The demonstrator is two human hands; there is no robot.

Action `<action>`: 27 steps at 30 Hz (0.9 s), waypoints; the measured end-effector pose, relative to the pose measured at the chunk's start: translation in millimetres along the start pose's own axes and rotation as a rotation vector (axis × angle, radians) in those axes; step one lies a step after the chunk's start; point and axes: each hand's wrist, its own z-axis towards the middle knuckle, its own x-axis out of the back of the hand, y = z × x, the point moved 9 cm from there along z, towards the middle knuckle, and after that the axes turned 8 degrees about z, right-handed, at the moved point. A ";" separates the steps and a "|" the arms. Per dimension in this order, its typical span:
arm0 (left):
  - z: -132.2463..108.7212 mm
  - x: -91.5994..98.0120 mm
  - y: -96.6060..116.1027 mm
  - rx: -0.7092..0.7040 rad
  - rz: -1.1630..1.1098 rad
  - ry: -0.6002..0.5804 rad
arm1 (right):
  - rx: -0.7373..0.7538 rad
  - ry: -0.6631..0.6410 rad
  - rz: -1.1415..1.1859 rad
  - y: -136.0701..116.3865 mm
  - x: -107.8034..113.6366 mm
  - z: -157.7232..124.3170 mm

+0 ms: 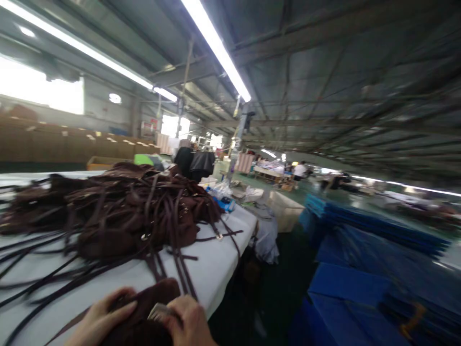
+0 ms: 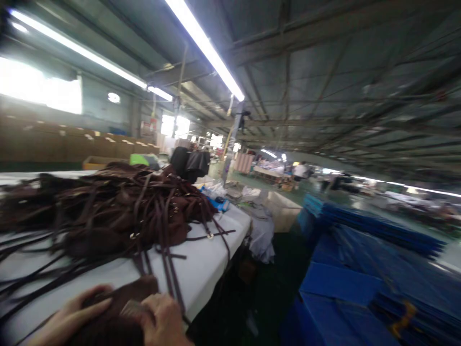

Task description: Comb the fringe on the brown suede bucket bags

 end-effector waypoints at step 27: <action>7.4 68.9 -129.0 0.230 -0.670 0.193 | 0.407 -0.684 -0.213 44.1 -137.0 -46.0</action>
